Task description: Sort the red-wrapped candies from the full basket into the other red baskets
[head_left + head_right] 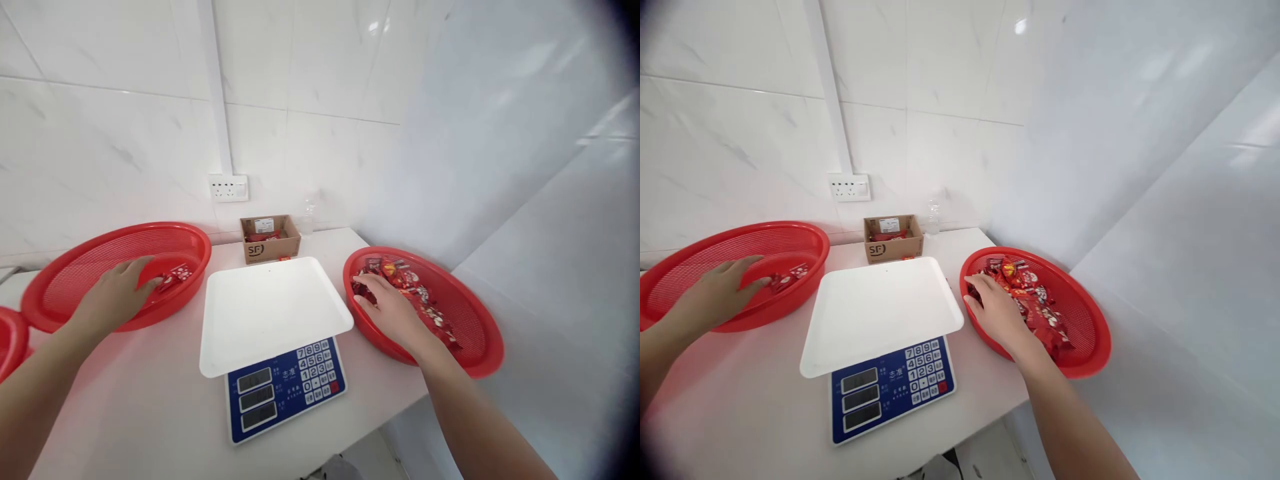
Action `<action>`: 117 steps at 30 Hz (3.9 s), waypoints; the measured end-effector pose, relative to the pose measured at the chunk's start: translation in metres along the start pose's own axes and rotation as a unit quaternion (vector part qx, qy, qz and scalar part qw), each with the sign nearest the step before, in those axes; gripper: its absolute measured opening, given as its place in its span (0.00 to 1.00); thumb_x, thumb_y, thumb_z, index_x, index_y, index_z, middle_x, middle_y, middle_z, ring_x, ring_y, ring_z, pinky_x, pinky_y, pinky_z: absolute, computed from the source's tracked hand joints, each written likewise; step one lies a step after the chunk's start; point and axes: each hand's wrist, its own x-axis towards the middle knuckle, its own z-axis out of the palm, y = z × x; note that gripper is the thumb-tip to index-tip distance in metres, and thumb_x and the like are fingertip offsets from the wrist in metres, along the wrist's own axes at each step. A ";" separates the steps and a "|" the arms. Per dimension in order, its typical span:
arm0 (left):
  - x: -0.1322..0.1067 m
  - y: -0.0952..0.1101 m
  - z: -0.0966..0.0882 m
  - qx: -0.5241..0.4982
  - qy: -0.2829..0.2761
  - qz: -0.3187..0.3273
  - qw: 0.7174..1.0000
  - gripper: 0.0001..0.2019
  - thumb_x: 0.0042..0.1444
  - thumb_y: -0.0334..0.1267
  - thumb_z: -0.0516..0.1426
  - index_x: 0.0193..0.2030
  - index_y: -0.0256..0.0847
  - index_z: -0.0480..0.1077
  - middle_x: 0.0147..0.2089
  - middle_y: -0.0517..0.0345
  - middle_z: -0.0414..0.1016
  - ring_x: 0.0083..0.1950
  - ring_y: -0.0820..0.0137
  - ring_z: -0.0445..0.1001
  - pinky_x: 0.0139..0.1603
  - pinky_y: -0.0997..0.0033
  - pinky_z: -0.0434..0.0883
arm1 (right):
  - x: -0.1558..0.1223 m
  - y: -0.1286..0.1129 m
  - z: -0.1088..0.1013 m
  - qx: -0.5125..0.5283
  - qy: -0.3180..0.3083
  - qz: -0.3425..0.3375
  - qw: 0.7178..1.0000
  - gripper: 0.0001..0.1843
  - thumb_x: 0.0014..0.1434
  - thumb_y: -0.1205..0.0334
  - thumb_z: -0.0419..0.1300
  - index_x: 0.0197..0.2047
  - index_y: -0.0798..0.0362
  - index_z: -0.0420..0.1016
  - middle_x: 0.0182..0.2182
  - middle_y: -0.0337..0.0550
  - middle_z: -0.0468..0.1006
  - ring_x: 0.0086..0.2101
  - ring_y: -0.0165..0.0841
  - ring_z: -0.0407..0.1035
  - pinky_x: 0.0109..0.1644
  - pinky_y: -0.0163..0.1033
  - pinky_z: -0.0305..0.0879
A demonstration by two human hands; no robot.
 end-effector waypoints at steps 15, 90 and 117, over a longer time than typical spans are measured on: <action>-0.077 0.079 0.044 -0.211 -0.141 0.149 0.956 0.21 0.56 0.54 0.49 0.55 0.53 0.64 0.58 0.57 0.68 0.56 0.59 0.68 0.39 0.70 0.73 | 0.009 0.050 0.019 -0.071 -0.258 0.096 0.959 0.27 0.56 0.66 0.52 0.60 0.48 0.64 0.60 0.50 0.62 0.53 0.48 0.64 0.52 0.49 0.59; -0.095 0.093 0.065 -0.148 -0.093 0.096 0.980 0.13 0.59 0.39 0.47 0.46 0.48 0.68 0.38 0.56 0.75 0.40 0.62 0.72 0.35 0.68 0.63 | 0.011 -0.095 0.062 0.125 -0.144 -0.076 0.979 0.20 0.55 0.65 0.54 0.51 0.48 0.70 0.48 0.44 0.73 0.50 0.41 0.64 0.54 0.48 0.59; -0.096 0.116 0.069 -0.345 -0.099 0.144 0.922 0.10 0.57 0.43 0.52 0.29 0.42 0.66 0.31 0.59 0.72 0.35 0.67 0.70 0.35 0.69 0.66 | -0.012 -0.129 0.059 0.313 -0.098 -0.145 0.933 0.19 0.57 0.63 0.56 0.53 0.46 0.66 0.47 0.41 0.75 0.44 0.35 0.68 0.48 0.42 0.65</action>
